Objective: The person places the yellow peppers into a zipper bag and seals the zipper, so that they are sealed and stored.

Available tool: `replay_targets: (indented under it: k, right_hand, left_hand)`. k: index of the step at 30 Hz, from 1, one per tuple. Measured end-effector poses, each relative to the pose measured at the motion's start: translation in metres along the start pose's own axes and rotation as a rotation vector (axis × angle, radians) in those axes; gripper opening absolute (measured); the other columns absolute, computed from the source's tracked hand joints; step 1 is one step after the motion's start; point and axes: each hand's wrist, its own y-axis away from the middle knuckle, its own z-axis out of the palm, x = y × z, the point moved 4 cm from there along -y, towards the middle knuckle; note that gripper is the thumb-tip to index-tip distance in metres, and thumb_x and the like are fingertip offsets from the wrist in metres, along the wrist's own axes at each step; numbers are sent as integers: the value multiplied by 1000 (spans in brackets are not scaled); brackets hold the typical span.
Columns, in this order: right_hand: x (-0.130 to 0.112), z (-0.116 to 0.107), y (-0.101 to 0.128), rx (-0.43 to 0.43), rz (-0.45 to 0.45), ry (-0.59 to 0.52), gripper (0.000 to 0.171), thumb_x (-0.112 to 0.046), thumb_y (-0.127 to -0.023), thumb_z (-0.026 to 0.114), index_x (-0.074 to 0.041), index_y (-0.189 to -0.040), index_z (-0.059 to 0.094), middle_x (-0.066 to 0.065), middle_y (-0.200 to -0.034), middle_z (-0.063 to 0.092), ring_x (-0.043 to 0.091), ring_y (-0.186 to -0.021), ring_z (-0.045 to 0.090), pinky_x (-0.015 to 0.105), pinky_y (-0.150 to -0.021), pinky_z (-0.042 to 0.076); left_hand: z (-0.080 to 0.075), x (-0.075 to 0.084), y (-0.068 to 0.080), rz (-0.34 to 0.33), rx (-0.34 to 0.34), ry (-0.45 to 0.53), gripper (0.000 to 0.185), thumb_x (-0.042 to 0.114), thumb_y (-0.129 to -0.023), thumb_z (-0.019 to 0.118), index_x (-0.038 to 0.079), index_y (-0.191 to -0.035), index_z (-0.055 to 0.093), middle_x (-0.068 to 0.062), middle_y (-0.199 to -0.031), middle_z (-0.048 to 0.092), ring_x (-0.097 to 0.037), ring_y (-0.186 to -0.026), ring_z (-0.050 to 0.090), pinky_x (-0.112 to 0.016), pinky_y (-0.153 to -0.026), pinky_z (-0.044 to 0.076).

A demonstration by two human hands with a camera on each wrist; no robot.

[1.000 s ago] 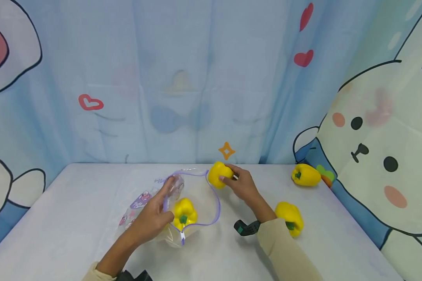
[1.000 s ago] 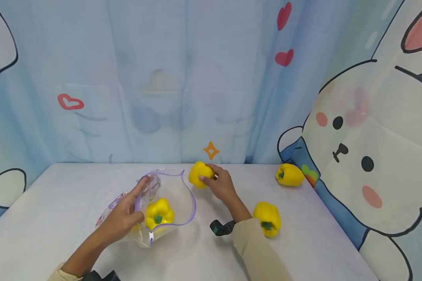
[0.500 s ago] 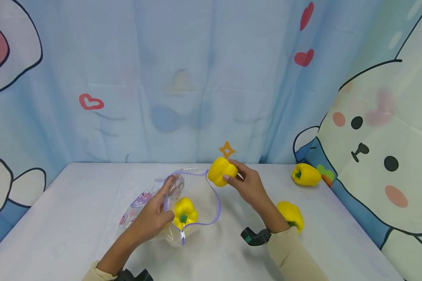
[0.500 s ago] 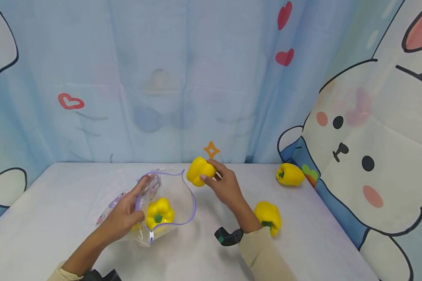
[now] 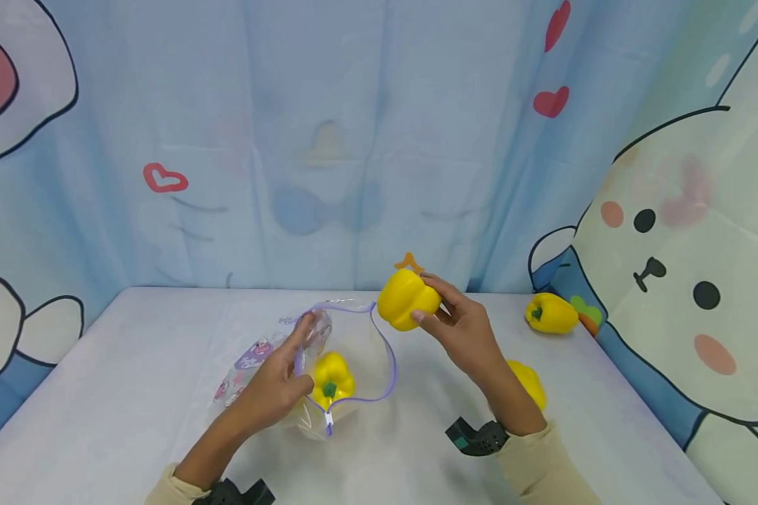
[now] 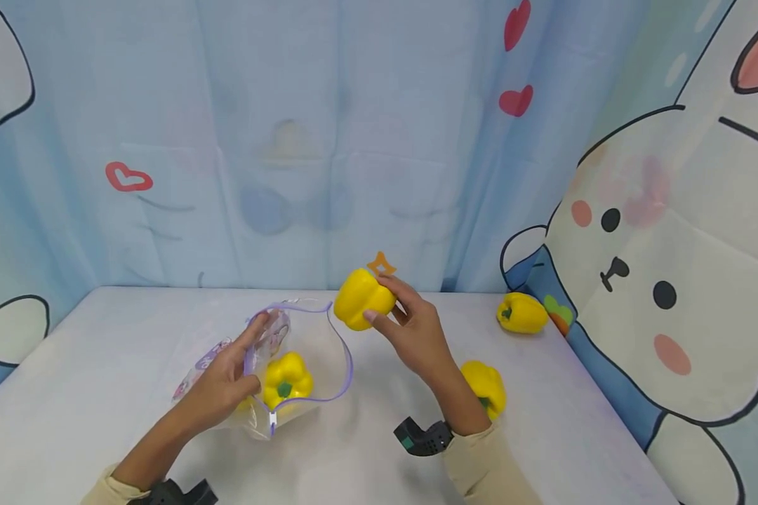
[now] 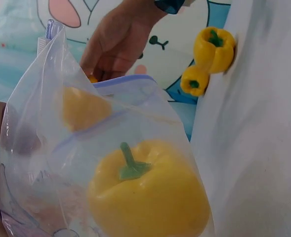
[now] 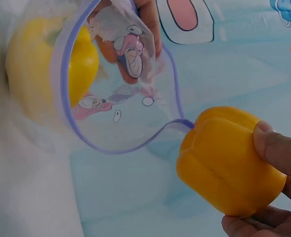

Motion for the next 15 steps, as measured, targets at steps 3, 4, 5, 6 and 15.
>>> replay_targets:
  k: [3, 4, 5, 6, 15]
  right_hand:
    - [-9, 1, 3, -16, -43, -5, 53, -2, -89, 68, -3, -139, 50, 9, -147, 44, 22, -134, 43, 27, -100, 41]
    - [-11, 2, 4, -24, -55, -7, 53, -1, -89, 67, -2, -139, 51, 9, -147, 44, 22, -134, 43, 27, -100, 41]
    - [-14, 3, 5, -33, -67, -9, 52, 0, -89, 67, -2, -138, 52, 10, -147, 44, 21, -134, 43, 27, -100, 41]
    - [-16, 4, 6, -44, -78, -12, 51, 1, -88, 67, -2, -137, 52, 10, -146, 45, 21, -134, 42, 27, -101, 41]
    - [-26, 23, 15, -193, -198, -25, 50, 6, -87, 65, -2, -135, 52, 13, -148, 41, 23, -135, 41, 31, -102, 40]
  left_hand:
    - [0, 0, 0, -8, -2, 10, 84, -2, -79, 48, -1, -154, 12, -10, -161, 11, -33, -145, 14, -46, -109, 23]
    - [0, 0, 0, -12, 0, 8, 84, -2, -79, 49, -1, -154, 12, -10, -161, 12, -33, -145, 14, -46, -109, 23]
    - [1, 0, 0, -20, 3, 8, 84, -2, -79, 49, 0, -154, 12, -9, -161, 12, -33, -145, 14, -46, -109, 23]
    - [1, 0, 0, -28, 6, 4, 84, -1, -79, 49, 0, -154, 12, -9, -161, 13, -33, -145, 15, -46, -109, 23]
    - [2, 2, -1, -61, 14, -8, 83, -1, -80, 50, 1, -155, 13, -8, -161, 15, -35, -144, 16, -49, -108, 25]
